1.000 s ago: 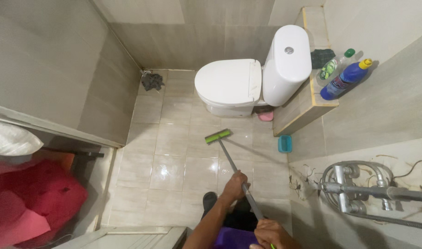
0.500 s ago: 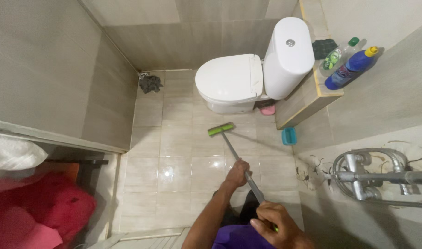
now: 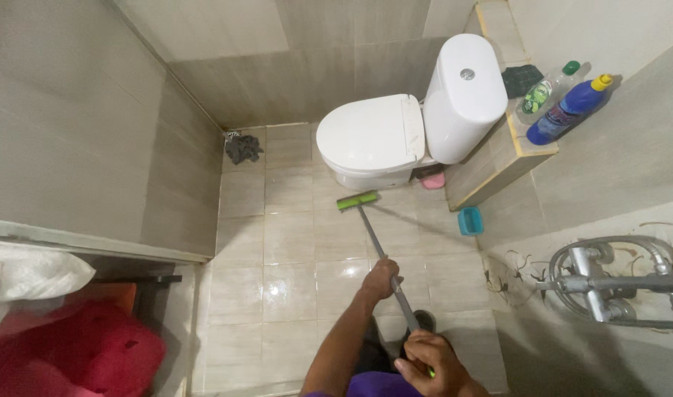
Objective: The person cleans the bathroom floor by scrubbing the tiles around the toilet and shower area with a long-handled brush, using repeated back-and-forth strokes.
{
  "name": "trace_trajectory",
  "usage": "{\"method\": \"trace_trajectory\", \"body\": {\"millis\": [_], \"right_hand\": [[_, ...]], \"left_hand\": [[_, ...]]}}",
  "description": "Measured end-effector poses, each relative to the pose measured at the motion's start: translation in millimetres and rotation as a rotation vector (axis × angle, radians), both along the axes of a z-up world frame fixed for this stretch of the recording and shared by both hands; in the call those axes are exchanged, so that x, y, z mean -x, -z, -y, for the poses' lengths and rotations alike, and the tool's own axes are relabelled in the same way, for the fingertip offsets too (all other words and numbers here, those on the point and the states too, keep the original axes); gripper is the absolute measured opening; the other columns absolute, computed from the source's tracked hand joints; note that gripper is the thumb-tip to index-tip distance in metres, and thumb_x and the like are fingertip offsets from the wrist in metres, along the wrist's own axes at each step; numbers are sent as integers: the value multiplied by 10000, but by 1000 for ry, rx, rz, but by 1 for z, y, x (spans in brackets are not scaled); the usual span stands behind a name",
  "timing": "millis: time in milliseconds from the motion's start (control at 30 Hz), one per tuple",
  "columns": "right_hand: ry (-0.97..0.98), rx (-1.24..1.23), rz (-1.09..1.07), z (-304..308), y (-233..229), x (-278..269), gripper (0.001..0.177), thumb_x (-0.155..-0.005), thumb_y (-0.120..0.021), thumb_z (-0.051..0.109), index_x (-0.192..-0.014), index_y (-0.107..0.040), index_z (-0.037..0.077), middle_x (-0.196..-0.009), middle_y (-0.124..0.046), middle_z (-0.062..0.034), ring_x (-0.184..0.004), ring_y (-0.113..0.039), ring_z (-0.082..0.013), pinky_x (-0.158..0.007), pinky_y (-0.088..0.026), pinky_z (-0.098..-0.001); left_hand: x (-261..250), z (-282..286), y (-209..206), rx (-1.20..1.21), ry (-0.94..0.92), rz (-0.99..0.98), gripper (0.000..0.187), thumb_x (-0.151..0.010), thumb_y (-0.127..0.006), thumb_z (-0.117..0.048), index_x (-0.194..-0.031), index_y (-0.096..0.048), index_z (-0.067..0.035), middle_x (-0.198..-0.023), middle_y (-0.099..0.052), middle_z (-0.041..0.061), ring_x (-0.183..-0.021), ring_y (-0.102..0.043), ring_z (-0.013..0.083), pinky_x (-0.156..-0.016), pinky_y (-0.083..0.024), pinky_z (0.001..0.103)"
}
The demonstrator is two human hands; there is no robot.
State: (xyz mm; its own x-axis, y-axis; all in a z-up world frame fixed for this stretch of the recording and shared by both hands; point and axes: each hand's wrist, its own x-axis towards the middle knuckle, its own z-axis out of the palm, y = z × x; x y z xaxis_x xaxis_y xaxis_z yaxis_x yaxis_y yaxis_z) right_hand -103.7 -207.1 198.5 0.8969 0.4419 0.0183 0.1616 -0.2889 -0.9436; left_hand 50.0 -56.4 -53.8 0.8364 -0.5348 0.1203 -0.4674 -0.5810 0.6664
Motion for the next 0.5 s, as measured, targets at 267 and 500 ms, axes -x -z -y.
{"method": "trace_trajectory", "body": {"millis": [267,500], "right_hand": [[150,-23,-57,2,3,2,406,-829,-712,142,-583,-399,58,-541,-403,-63,-484,-385,-201,-491,-335,-411],[-78,-109,127,27,39,36,414,-840,-717,137,-598,-388,66,-560,-390,-61,-525,-404,-204,-523,-350,-395]], "left_hand": [[-7,-3,-6,-41,96,-60,210,-877,-726,-199,-808,-638,-21,-890,-673,194,-976,-643,385,-1172,-391,494],[60,2,-40,48,282,-165,303,-961,-685,-168,-706,-612,-22,-814,-665,187,-910,-652,374,-1095,-485,477]]}}
